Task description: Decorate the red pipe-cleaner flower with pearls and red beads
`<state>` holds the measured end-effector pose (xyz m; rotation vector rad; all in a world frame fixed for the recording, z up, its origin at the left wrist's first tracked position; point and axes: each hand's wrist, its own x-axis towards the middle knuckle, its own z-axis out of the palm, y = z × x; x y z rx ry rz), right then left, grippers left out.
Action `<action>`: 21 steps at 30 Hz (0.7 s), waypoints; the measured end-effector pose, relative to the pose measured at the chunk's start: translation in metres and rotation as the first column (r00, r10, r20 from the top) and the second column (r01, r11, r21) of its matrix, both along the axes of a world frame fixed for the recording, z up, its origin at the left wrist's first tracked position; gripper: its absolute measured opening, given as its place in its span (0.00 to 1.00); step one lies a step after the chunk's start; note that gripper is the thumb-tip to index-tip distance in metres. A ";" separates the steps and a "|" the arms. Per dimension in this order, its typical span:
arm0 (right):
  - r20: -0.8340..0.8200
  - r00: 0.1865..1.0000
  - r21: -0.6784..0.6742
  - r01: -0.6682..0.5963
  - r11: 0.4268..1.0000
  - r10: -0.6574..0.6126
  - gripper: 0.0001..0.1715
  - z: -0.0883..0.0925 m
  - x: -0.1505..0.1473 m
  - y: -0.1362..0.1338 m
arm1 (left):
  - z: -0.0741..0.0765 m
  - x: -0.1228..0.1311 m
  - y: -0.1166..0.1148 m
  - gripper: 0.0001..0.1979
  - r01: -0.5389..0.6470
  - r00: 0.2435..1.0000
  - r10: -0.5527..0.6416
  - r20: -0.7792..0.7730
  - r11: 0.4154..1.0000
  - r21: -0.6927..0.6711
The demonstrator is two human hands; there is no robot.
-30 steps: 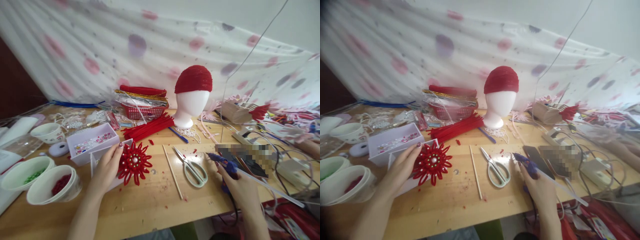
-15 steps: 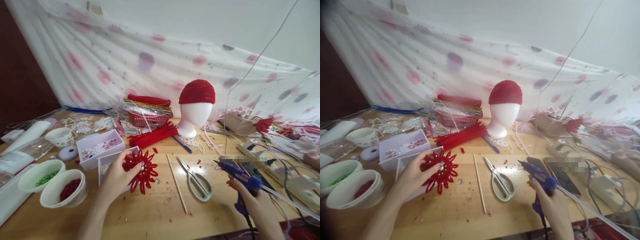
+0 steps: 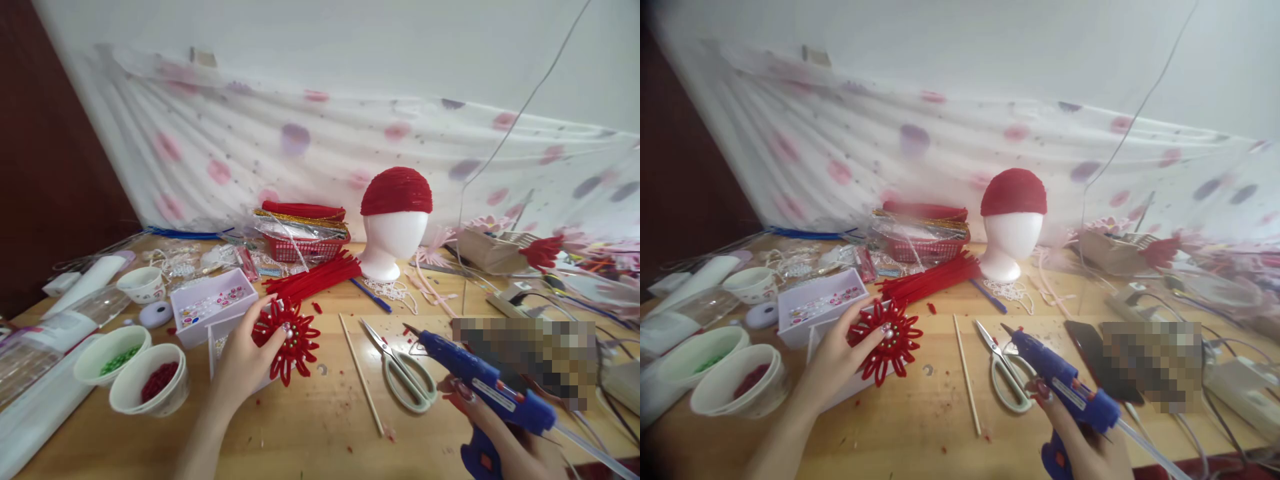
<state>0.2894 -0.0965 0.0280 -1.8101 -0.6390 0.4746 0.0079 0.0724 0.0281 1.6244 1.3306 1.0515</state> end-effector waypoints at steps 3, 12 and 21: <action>-0.009 0.999 0.020 -0.033 0.999 0.033 0.28 0.000 -0.008 0.008 | -0.001 0.005 0.001 0.25 0.019 0.999 -0.020 -0.043 1.000 -0.018; 0.066 0.970 -0.007 -0.234 0.972 0.234 0.34 0.003 -0.050 0.049 | -0.004 0.005 0.000 0.20 -0.033 0.994 0.026 -0.105 0.997 -0.066; 0.192 0.918 -0.071 -0.340 0.938 0.347 0.33 -0.006 -0.057 0.078 | -0.019 0.003 0.001 0.24 -0.077 0.996 0.075 -0.056 0.996 -0.043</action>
